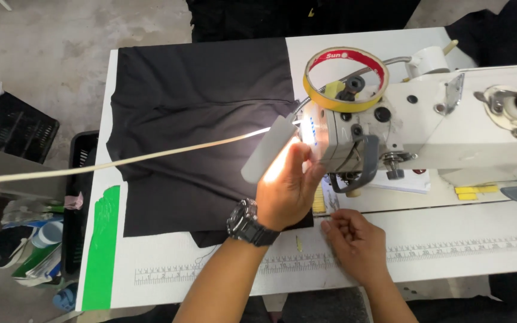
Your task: Adjusting sewing machine settings and sewing black fabric pieces together.
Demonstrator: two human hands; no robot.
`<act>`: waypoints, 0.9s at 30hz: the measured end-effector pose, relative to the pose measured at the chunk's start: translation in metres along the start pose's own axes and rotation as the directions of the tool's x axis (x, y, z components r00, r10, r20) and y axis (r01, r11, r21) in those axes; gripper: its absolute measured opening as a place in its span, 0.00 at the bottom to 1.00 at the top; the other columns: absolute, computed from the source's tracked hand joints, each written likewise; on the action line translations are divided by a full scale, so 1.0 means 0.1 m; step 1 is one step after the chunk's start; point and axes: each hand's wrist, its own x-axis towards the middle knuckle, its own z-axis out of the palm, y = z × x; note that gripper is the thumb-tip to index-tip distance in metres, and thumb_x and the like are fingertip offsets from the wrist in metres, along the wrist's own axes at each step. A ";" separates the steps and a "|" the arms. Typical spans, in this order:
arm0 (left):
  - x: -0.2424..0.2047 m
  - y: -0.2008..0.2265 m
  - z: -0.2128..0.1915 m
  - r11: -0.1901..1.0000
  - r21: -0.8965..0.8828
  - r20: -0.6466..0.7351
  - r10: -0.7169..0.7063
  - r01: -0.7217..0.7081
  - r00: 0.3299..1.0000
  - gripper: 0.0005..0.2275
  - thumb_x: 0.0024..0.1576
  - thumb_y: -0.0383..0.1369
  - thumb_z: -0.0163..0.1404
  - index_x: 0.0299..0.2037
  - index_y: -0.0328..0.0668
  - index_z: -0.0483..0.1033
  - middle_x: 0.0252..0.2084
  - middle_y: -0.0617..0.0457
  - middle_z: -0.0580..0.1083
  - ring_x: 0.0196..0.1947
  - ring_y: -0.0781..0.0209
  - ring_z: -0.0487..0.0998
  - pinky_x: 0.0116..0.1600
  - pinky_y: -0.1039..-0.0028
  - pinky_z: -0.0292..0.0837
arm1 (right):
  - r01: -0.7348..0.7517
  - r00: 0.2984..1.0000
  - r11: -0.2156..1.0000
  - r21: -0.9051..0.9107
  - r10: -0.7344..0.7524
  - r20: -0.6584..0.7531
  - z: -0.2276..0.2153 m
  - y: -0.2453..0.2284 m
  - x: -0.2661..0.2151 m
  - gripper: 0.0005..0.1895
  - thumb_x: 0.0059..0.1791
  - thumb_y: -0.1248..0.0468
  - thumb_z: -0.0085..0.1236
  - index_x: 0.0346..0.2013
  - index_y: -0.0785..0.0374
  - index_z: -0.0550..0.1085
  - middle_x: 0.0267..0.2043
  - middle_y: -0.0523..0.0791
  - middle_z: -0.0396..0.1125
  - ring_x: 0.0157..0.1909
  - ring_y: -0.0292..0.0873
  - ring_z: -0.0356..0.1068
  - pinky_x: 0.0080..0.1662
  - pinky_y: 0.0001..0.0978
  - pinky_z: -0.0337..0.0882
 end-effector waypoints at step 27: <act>-0.62 -0.35 0.78 0.713 0.700 0.056 -0.114 0.043 0.992 0.03 0.47 0.29 0.49 0.25 0.47 0.68 0.21 0.53 0.68 0.12 0.49 0.70 0.14 0.61 0.58 | 0.038 0.999 0.981 0.191 -0.033 -0.030 -0.03 -0.07 -0.05 0.08 0.47 0.62 0.63 0.37 0.64 0.81 0.30 0.42 0.77 0.34 0.34 0.75 0.40 0.25 0.74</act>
